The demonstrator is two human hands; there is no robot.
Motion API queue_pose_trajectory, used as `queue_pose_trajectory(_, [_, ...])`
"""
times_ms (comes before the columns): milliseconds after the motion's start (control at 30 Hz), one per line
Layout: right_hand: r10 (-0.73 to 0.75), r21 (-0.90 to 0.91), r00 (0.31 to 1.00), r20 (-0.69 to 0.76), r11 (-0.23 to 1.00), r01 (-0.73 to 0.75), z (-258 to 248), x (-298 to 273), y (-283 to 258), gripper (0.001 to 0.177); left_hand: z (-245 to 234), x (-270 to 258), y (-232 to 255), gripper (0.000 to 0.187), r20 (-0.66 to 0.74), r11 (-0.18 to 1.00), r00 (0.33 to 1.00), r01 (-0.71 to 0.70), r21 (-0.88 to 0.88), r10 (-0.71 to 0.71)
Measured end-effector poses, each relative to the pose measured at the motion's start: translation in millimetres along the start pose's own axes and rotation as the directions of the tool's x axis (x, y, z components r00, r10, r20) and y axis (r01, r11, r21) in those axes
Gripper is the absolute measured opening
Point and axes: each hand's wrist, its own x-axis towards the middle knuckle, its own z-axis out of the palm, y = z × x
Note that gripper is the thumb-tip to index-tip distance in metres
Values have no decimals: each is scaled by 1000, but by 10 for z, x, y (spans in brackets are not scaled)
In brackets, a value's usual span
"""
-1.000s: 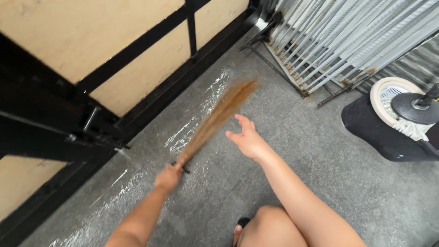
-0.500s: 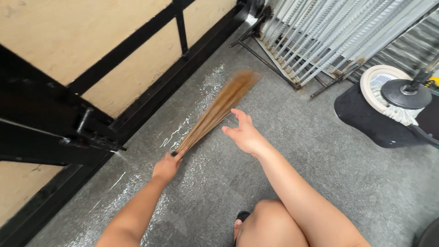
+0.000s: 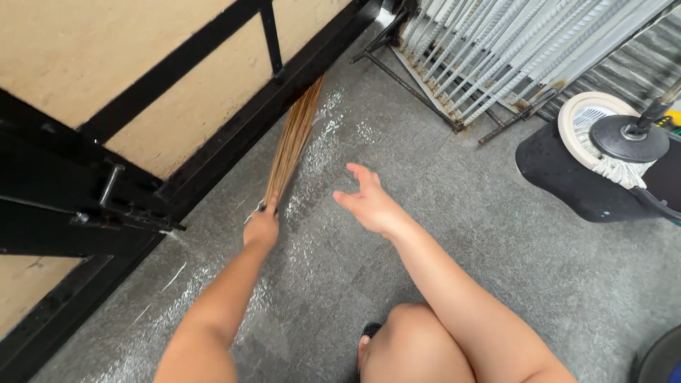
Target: The person picks up a broom and sweeps water across the floor, then stops to pick up a fallen stick and place it back into the broom before continuing to sweep.
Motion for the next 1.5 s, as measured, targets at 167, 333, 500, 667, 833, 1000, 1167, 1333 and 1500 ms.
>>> queue_pose_trajectory(167, [-32, 12, 999, -15, 999, 32, 181, -8, -82, 81, 379, -955, -801, 65, 48, 994, 993, -111, -19, 112])
queue_pose_trajectory(333, [-36, 7, 999, -12, 999, 36, 342, -42, -222, 79, 285, -1408, -1453, 63, 251, 970, 953, -208, 123, 172])
queue_pose_trajectory(500, [-36, -4, 999, -2, 999, 36, 574, -29, -250, 78, 127, -1339, -2045, 66, 297, 980, 955, -36, 198, -25])
queue_pose_trajectory(667, [-57, -52, 998, 6, 997, 57, 682, -155, -449, 77, 36, -1159, -2491, 68, 41, 983, 988, 143, 118, -149])
queue_pose_trajectory(833, [-90, -126, 995, 39, 988, 94, 842, -235, -494, 76, 8, -1423, -2188, 69, 63, 989, 988, 134, 64, -138])
queue_pose_trajectory(1000, [-116, -197, 986, 121, 971, 138, 1091, -342, -497, 75, 253, -1638, -1986, 74, 103, 962, 993, 85, -260, -60])
queue_pose_trajectory(1167, [-164, -247, 977, 137, 949, 194, 1319, -339, -172, 69, 59, -2397, -1585, 85, 200, 792, 979, 146, -592, -31])
queue_pose_trajectory(1333, [-293, -204, 956, 5, 936, 287, 1519, -753, -179, 55, -981, -3504, -1237, 89, 337, 787, 936, 280, -550, -98])
queue_pose_trajectory(1500, [-379, -248, 921, 90, 887, 389, 1808, -1550, -974, 50, -2055, -4580, -1339, 93, 397, 796, 898, 379, -473, -191])
